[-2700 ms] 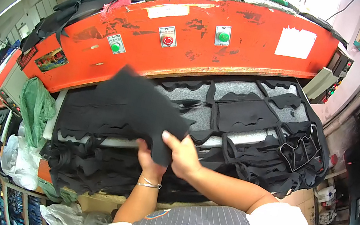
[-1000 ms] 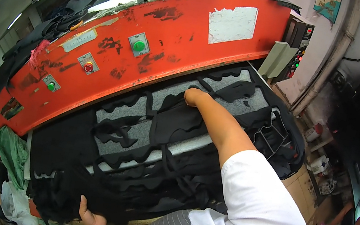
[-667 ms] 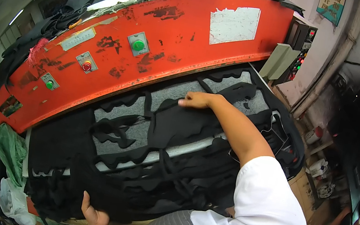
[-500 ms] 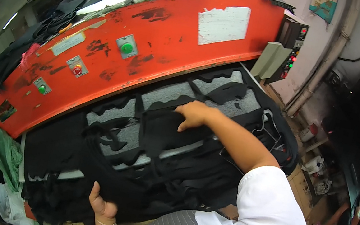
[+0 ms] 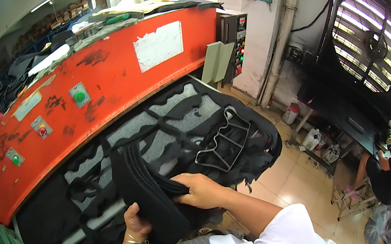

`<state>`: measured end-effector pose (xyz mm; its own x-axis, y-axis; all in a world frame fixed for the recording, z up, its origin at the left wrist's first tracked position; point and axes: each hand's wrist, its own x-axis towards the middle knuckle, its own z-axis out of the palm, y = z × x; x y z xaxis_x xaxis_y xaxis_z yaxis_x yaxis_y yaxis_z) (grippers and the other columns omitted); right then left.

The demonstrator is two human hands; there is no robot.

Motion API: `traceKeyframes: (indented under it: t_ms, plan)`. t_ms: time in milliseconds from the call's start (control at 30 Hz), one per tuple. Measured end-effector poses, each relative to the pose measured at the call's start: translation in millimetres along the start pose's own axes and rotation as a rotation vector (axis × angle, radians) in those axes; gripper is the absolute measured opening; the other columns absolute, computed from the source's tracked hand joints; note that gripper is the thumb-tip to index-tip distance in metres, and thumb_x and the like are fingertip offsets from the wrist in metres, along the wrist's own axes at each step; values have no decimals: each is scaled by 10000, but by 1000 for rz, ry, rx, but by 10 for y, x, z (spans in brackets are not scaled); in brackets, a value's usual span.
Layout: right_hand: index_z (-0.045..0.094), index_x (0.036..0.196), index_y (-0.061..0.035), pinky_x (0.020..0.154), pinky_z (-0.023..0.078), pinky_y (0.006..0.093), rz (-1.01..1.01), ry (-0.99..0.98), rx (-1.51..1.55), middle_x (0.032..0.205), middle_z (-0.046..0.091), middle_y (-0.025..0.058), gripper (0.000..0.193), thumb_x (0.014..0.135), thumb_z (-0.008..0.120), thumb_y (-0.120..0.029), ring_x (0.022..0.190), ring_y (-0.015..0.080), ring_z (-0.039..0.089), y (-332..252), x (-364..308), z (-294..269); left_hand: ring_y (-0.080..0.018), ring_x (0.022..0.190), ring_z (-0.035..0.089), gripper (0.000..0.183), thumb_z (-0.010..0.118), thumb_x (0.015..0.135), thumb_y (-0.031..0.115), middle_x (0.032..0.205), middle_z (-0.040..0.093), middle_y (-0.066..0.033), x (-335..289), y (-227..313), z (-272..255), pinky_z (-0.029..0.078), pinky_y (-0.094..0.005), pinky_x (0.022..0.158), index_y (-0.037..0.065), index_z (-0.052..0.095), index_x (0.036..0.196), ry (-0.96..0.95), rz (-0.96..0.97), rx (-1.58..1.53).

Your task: Cutting out shoe upper components from a sheet of material using a hydraulic clicker press and metal dies.

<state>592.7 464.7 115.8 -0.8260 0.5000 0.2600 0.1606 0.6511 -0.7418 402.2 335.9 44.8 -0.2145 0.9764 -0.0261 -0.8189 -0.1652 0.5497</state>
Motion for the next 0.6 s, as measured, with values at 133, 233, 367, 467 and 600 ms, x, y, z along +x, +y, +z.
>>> traceKeyframes:
  t_ms: [133,233,367,467,600]
  plan:
    - [574,1158,2,869,485,377,-36,-143,209,1071,629,200,417,759,651,-89,1019,342,612,-531,2,569,-291,1122,580,573,679,805,337,1252,595,-130,-488,243,-342,449,-441,999,16,540,1259,-189,-105,-131]
    - [558,1182,10,857,493,363,-27,-316,256,1072,627,202,438,766,651,-88,1010,316,621,-934,78,1064,-306,1128,575,642,676,775,306,1246,585,-140,-969,535,-740,434,-436,1019,1,484,1306,-37,-88,-160]
    - [522,1230,-3,867,476,343,-8,-516,437,1180,550,150,436,842,659,-146,1012,246,593,-1282,71,1855,-310,1105,589,680,667,770,373,1244,585,-159,-1845,867,-1051,439,-430,1014,-11,485,1301,-23,80,-151]
    - [508,1253,-9,936,405,299,-53,-646,644,1142,474,95,421,878,642,-145,1087,188,482,-1589,198,2430,-303,1148,561,716,641,780,436,1265,568,-161,-2441,1085,-1326,406,-429,1044,-17,476,1309,68,234,-149]
    - [498,1229,-2,975,389,326,-111,-759,654,1270,453,112,406,890,621,-188,1176,218,463,-1965,379,3077,-292,1242,487,694,493,875,534,1346,513,-164,-2965,1447,-1412,358,-438,1075,19,471,1339,117,394,17]
